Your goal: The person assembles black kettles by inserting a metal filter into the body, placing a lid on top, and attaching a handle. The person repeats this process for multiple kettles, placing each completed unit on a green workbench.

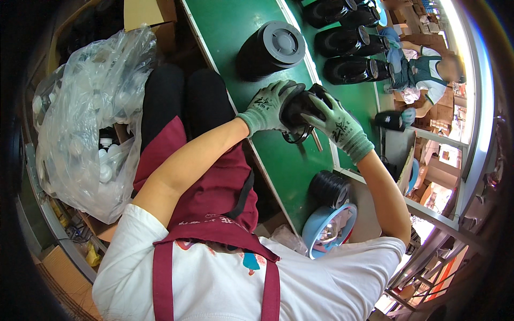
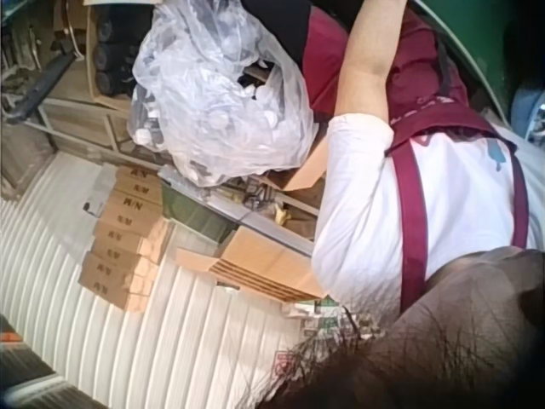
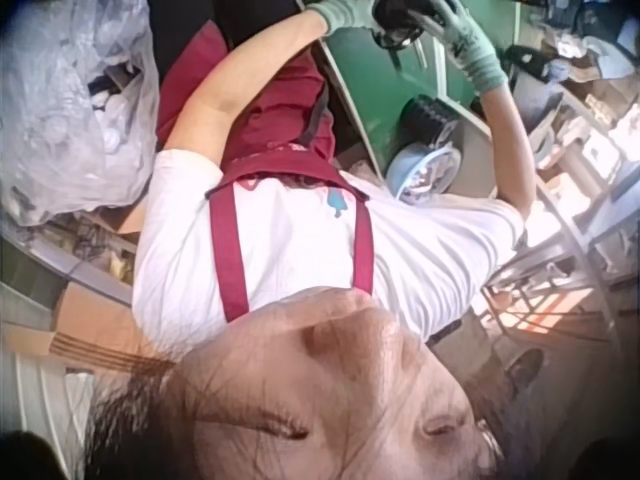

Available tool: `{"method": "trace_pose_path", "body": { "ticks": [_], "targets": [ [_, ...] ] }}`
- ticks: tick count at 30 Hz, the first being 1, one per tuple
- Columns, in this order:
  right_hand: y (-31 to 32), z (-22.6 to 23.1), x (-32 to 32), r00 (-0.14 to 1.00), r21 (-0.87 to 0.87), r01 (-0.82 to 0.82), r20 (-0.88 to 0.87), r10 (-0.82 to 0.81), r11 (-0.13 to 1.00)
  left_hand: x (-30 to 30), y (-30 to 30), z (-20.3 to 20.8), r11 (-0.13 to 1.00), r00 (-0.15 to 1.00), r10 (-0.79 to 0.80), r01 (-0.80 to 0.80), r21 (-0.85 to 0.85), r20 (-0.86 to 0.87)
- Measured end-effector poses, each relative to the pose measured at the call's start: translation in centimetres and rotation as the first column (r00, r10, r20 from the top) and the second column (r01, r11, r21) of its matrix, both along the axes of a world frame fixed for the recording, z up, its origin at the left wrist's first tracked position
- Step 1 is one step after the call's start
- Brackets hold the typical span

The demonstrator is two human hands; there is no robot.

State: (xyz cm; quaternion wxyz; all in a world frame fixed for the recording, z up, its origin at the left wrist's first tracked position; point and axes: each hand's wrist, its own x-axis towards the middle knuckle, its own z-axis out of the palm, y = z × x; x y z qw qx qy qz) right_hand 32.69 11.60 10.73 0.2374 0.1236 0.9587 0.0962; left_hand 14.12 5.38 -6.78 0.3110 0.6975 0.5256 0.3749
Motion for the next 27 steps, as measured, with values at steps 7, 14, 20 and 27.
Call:
{"method": "trace_pose_path", "body": {
  "ticks": [7, 14, 20, 27],
  "targets": [
    [0.2, 1.3, -1.9, 0.954, -0.135, 0.296, -0.016, -0.301, 0.946, -0.3, -0.1, 0.5, 1.0, 1.0, -0.021, 0.022, -0.011, 0.002],
    [0.4, 1.2, -3.9, 0.686, -0.01, 0.728, 0.042, -0.727, 0.686, 0.4, 0.3, -1.4, 0.998, 0.999, 0.037, -0.037, 0.055, 0.006],
    [-0.1, 2.6, -3.2, 0.618, -0.232, 0.771, 0.046, -0.785, 0.594, -0.1, -0.2, 0.2, 0.999, 0.999, 0.024, -0.025, 0.025, 0.041],
    [-0.8, 2.0, -2.0, 0.829, -0.19, 0.545, -0.023, -0.559, 0.817, 0.0, -0.3, 0.3, 0.998, 1.0, -0.009, 0.01, 0.065, -0.013]
  ]
}}
